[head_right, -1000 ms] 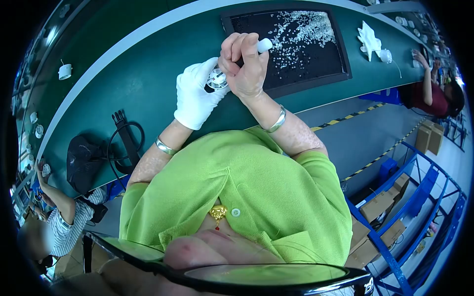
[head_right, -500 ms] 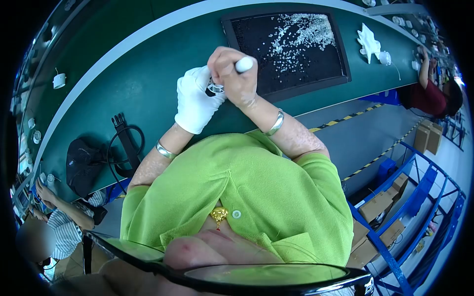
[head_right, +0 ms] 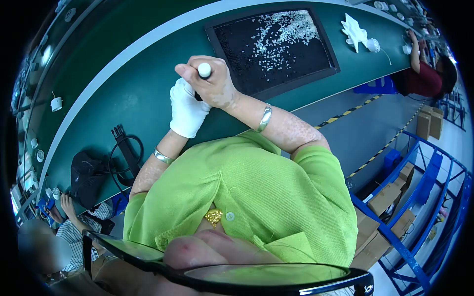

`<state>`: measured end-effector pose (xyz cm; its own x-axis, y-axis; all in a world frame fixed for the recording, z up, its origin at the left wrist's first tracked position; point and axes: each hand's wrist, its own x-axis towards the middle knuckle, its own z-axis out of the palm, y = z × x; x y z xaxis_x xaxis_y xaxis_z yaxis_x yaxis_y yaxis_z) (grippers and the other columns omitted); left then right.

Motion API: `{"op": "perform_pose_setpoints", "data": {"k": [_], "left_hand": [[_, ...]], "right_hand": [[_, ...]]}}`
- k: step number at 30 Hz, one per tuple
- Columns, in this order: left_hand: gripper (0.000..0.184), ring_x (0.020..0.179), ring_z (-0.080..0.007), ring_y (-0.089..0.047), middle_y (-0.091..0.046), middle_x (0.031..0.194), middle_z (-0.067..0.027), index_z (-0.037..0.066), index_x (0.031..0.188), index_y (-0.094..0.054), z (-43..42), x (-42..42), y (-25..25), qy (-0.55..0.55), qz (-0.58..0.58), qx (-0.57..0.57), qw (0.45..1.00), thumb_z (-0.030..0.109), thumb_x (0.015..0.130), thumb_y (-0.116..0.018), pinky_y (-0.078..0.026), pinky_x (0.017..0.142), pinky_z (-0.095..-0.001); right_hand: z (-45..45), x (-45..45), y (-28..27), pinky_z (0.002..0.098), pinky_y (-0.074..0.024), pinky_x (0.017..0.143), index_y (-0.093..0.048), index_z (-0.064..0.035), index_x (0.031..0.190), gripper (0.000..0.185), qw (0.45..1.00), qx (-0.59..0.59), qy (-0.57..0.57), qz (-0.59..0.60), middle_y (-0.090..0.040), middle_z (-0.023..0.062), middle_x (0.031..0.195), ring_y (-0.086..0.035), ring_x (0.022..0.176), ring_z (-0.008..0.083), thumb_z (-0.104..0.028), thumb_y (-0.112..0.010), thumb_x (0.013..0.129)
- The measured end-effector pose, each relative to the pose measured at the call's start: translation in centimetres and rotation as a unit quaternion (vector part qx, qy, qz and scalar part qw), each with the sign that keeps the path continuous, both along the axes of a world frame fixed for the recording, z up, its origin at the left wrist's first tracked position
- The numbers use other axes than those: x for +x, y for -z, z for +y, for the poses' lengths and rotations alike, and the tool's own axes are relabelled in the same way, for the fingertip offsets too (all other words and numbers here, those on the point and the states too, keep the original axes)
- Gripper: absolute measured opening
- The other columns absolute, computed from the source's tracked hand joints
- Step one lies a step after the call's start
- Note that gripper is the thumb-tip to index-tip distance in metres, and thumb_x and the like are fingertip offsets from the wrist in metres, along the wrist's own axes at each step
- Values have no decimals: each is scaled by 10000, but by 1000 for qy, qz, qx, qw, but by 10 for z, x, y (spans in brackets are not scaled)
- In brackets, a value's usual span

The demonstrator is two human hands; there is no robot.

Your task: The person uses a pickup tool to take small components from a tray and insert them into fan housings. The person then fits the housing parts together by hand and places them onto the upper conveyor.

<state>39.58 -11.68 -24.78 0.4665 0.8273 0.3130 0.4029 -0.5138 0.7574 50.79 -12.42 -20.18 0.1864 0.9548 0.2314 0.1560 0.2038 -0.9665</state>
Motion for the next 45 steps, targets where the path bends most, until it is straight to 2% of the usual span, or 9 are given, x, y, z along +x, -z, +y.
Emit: {"op": "perform_pose_setpoints", "data": {"k": [4,6,9,13,17,26,28,31,45], "left_hand": [[350,649,-285,-592,-645,793,-104,15,966,-591,9,1,-32,47,42,-108,992,109,666,-743,-486,626,-381],[516,714,-260,-642,-686,901,-115,-5,1163,-546,17,5,-46,-56,-53,-107,991,181,730,-757,-523,694,-356],[683,799,-242,-674,-695,993,-134,6,1342,-438,69,-6,-73,-104,-18,-134,985,360,822,-703,-539,753,-332],[815,1095,-314,-615,-613,1224,-183,41,1390,-428,188,-22,-55,-232,177,-110,950,607,822,-572,-480,926,-378],[836,1205,-310,-550,-589,1286,-140,23,1406,-401,255,-47,-27,-236,273,-164,918,619,834,-528,-403,1027,-378],[813,1257,-363,-473,-535,1338,-142,28,1384,-426,243,-30,-51,-415,376,127,819,628,844,-525,-385,1047,-393],[761,1196,-366,-517,-540,1293,-199,-27,1352,-427,213,-9,-52,-352,242,213,879,507,841,-610,-404,1026,-420],[729,1217,-361,-498,-498,1321,-235,-36,1354,-416,158,31,-29,-257,15,108,960,381,822,-689,-403,1027,-439],[652,1221,-342,-500,-490,1314,-243,-32,1351,-415,110,44,19,-228,-37,-52,972,236,828,-697,-401,1038,-420]], "right_hand": [[-2,16,-13,254,-317,507,-480,-16,596,307,997,0,0,73,-508,52,664,-377,533,128,-49,-520,899],[-11,36,-39,261,-362,537,-480,-31,612,422,957,73,-22,280,-560,97,775,-432,564,146,-219,-464,990],[-16,81,-48,294,-397,583,-536,-22,631,733,954,197,62,218,-606,149,886,-485,623,193,-590,-239,985],[-66,188,-43,227,-350,540,-648,1,678,831,961,120,221,117,-623,165,872,-474,607,165,-652,-212,952],[-114,260,-21,208,-348,494,-650,15,714,632,899,128,311,280,-621,160,855,-437,549,120,-495,-404,993],[-82,240,1,191,-376,497,-663,45,835,305,905,45,420,54,-639,112,780,-451,548,84,-245,-638,927],[-69,241,9,189,-378,497,-667,43,830,304,901,32,432,39,-641,106,764,-454,544,82,-249,-652,917],[-51,246,16,183,-383,497,-679,37,816,305,891,-1,455,-9,-645,87,716,-463,530,76,-261,-695,884],[-49,251,20,177,-397,485,-695,35,820,281,894,-31,447,28,-670,76,732,-463,506,77,-241,-747,836]]}}
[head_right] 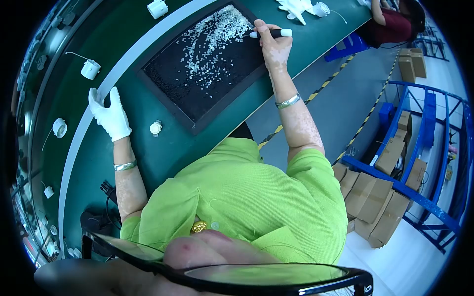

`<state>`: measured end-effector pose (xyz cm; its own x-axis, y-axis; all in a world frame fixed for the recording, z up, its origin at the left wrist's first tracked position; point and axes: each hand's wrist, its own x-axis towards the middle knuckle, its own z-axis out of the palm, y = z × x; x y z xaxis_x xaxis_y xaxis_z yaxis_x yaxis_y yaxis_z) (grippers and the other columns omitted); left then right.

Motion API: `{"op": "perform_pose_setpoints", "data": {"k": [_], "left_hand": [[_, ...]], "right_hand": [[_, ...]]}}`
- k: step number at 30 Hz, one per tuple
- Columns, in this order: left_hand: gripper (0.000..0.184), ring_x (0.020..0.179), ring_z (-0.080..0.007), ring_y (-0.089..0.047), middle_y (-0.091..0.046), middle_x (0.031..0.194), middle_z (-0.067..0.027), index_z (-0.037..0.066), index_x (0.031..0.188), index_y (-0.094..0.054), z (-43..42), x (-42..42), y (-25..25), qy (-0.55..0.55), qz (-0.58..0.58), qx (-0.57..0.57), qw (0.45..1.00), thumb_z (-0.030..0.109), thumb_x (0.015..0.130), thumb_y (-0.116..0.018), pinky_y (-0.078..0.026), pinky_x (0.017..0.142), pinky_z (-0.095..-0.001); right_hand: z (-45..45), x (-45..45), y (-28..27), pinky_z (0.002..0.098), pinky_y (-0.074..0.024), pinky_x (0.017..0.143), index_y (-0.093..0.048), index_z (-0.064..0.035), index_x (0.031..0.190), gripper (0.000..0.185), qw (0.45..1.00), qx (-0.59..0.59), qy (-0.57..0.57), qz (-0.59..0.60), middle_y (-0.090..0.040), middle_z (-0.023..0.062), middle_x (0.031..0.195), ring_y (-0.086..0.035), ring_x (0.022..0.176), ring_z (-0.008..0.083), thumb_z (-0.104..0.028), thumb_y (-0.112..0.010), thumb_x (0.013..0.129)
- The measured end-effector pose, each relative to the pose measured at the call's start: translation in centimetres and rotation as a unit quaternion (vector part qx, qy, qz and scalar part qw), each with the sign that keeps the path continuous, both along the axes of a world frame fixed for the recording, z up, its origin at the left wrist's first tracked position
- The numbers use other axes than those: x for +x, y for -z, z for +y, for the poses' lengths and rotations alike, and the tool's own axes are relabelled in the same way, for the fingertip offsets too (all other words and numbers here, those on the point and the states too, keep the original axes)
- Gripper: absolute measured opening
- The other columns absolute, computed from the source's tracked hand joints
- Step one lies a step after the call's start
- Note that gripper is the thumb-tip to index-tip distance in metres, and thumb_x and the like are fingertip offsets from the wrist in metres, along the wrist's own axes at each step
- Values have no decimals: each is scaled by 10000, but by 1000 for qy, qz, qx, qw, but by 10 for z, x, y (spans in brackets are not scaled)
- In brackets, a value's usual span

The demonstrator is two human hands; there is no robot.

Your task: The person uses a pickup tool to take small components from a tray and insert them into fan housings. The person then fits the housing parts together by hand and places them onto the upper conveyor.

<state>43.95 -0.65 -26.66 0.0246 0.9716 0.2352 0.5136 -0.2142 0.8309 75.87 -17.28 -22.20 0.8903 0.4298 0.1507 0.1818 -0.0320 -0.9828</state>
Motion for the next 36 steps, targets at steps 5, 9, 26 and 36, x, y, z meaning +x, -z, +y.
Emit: {"op": "perform_pose_setpoints", "data": {"k": [5,9,26,36], "left_hand": [[629,1208,-342,-510,-505,1304,-231,-25,1338,-434,1,2,1,0,8,6,1000,237,829,-694,-405,1033,-419],[616,1199,-340,-518,-516,1295,-223,-24,1328,-446,2,5,6,2,17,13,1000,237,827,-693,-412,1027,-417],[570,1180,-339,-540,-541,1273,-221,-23,1308,-472,6,10,13,6,26,29,999,211,832,-681,-426,1017,-409],[569,1189,-344,-534,-532,1280,-235,-32,1313,-466,6,15,11,9,24,18,1000,197,837,-679,-423,1022,-421]], "right_hand": [[2,2,1,178,-399,492,-696,33,821,283,1000,-14,-1,-4,-672,72,735,-467,510,77,-244,-750,834],[2,4,3,184,-390,493,-698,25,795,304,1000,-27,4,-13,-651,52,685,-462,507,75,-272,-756,822],[-14,12,2,211,-399,512,-664,-16,707,350,984,160,63,34,-627,37,658,-482,518,92,-312,-675,894],[-35,24,-2,214,-361,509,-626,-43,640,435,987,-14,52,-150,-604,25,634,-475,540,97,-375,-619,921]]}}
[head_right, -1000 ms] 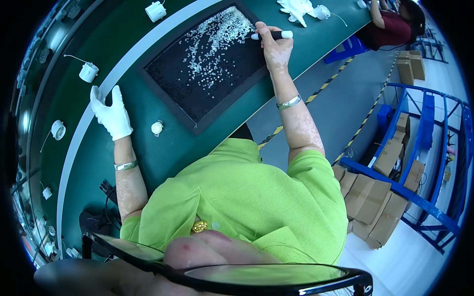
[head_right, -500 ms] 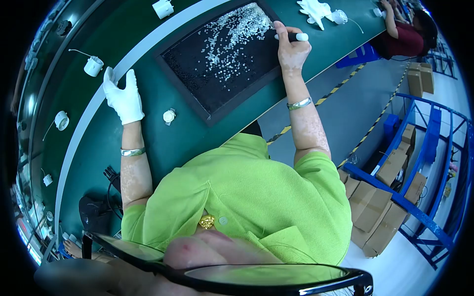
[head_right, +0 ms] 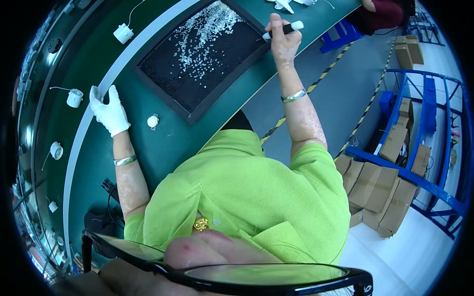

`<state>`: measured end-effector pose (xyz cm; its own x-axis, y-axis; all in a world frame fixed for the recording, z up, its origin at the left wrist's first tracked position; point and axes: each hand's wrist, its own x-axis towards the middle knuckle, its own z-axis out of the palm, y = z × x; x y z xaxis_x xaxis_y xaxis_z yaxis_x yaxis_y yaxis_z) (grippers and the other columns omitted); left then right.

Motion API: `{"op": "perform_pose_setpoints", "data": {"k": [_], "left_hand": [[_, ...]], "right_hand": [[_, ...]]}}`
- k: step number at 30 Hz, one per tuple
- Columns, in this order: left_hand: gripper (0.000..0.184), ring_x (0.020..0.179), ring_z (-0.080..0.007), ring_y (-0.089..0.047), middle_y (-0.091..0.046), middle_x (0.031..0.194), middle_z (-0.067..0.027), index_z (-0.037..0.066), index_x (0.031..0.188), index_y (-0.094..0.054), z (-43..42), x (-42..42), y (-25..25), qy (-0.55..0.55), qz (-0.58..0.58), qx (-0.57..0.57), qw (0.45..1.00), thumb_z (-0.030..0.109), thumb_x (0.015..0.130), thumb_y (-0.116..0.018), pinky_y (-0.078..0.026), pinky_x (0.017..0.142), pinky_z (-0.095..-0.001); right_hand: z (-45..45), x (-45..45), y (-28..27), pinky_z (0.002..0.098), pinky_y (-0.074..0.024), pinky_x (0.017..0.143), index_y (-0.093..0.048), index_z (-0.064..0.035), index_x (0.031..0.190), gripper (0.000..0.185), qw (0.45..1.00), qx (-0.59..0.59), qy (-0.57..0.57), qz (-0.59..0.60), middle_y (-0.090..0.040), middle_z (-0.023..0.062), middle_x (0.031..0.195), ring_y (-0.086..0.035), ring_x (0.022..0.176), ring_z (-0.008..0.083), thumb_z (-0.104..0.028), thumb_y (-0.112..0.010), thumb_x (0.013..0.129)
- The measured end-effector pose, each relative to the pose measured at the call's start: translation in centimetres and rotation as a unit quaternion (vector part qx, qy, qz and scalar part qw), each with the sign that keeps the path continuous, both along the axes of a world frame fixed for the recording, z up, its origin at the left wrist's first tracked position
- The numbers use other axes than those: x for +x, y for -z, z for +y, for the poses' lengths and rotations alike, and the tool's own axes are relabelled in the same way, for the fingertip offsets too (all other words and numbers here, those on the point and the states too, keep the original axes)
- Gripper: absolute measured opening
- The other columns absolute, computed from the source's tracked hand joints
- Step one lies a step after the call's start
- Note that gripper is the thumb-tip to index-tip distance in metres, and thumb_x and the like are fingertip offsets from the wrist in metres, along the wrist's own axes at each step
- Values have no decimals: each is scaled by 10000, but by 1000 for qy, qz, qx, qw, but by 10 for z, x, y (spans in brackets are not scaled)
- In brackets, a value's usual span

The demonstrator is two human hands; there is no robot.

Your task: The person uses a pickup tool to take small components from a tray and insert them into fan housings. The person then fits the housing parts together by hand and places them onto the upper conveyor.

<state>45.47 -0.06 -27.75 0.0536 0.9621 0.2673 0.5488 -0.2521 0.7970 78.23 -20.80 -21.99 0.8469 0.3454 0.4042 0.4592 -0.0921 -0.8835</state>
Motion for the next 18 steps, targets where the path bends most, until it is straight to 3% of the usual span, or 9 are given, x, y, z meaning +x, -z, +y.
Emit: {"op": "perform_pose_setpoints", "data": {"k": [18], "left_hand": [[555,1213,-342,-517,-509,1304,-236,-32,1334,-440,-1,0,-1,4,-37,-30,999,164,860,-653,-413,1033,-423]], "right_hand": [[11,2,15,228,-381,558,-634,-36,623,469,997,-74,1,19,-565,6,599,-461,548,107,-415,-629,901]]}}
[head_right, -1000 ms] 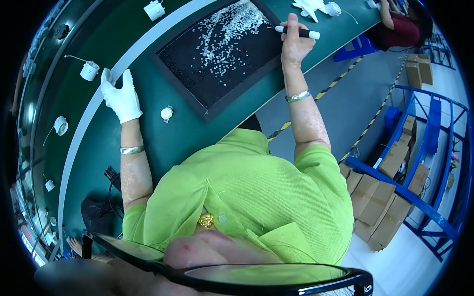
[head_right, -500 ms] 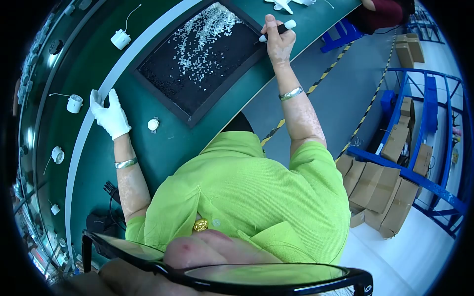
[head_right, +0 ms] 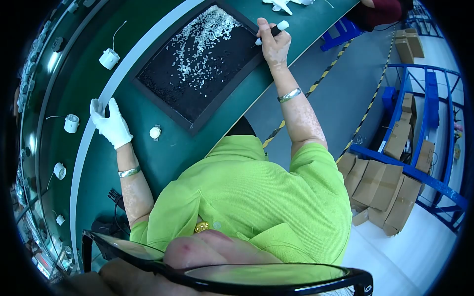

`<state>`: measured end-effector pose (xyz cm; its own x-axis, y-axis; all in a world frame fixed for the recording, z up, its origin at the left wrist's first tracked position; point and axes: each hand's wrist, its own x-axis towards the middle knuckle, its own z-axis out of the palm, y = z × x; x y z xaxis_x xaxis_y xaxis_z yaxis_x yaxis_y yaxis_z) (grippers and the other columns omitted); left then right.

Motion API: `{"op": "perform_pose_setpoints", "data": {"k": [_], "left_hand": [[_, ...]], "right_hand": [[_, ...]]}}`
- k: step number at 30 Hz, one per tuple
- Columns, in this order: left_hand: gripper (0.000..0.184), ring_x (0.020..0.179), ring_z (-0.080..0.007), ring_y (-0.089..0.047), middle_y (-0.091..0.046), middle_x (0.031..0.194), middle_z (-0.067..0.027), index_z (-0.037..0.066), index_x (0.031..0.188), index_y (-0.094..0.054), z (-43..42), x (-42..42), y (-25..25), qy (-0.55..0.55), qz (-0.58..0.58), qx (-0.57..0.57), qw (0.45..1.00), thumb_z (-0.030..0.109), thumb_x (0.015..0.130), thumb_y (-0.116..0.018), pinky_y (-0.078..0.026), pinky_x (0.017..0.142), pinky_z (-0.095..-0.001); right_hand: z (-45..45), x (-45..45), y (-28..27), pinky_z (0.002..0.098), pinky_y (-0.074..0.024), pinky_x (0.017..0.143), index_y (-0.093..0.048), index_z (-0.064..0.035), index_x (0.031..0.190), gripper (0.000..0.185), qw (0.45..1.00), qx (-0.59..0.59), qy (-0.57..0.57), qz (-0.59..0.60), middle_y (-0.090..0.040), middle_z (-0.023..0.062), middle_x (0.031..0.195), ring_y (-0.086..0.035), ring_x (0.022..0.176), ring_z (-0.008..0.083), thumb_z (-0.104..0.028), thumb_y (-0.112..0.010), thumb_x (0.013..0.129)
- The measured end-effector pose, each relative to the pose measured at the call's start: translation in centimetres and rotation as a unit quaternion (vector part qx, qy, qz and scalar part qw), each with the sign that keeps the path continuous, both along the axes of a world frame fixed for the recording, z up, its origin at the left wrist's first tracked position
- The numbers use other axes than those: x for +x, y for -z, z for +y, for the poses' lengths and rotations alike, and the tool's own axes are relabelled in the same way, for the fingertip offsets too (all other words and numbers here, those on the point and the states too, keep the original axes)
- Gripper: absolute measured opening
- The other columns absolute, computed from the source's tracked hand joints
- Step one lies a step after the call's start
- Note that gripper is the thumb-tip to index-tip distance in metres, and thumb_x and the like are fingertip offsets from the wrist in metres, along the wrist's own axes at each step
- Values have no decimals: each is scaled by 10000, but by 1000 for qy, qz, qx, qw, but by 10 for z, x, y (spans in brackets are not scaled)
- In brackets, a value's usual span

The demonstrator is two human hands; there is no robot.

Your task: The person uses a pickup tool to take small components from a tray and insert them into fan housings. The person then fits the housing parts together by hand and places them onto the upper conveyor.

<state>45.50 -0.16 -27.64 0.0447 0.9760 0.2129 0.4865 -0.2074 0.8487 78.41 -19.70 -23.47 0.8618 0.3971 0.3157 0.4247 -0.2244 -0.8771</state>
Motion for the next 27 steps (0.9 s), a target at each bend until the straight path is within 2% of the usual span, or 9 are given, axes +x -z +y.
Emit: {"op": "perform_pose_setpoints", "data": {"k": [6,13,18,22,23,27], "left_hand": [[553,1216,-340,-515,-508,1305,-232,-27,1336,-439,1,2,1,10,-6,-10,1000,171,865,-650,-408,1036,-424],[543,1213,-336,-518,-511,1304,-226,-17,1340,-440,1,-1,0,13,-8,7,1000,175,873,-641,-402,1040,-426],[521,1228,-332,-507,-514,1302,-219,-6,1345,-441,-1,0,-7,-2,-4,1,1000,169,888,-619,-391,1051,-422],[513,1205,-312,-525,-504,1324,-203,9,1350,-432,-3,-3,-10,-4,-77,-9,997,120,886,-620,-415,1027,-394],[513,1205,-312,-525,-504,1324,-203,9,1350,-432,-4,-4,-15,-11,-82,-4,997,120,886,-620,-415,1027,-394],[479,1133,-278,-547,-538,1281,-182,15,1270,-498,-33,4,-63,98,-129,203,966,-8,808,-624,-445,954,-380]], "right_hand": [[5,-3,1,231,-391,570,-637,-35,625,460,1000,-20,15,-2,-552,5,583,-464,545,110,-411,-645,890],[7,-2,-2,231,-391,554,-641,-35,632,453,999,22,24,16,-561,11,583,-470,537,110,-412,-657,882],[4,2,-3,229,-377,518,-631,-45,627,455,994,93,39,53,-583,18,604,-477,529,106,-424,-662,877],[1,3,1,218,-356,487,-620,-61,620,455,950,263,79,149,-603,23,626,-485,525,97,-432,-657,880],[2,3,2,218,-356,487,-620,-61,620,455,950,266,70,146,-603,23,626,-485,525,97,-432,-657,880],[5,1,4,204,-347,476,-613,-72,616,454,966,218,92,102,-612,22,638,-490,517,90,-432,-645,890]]}}
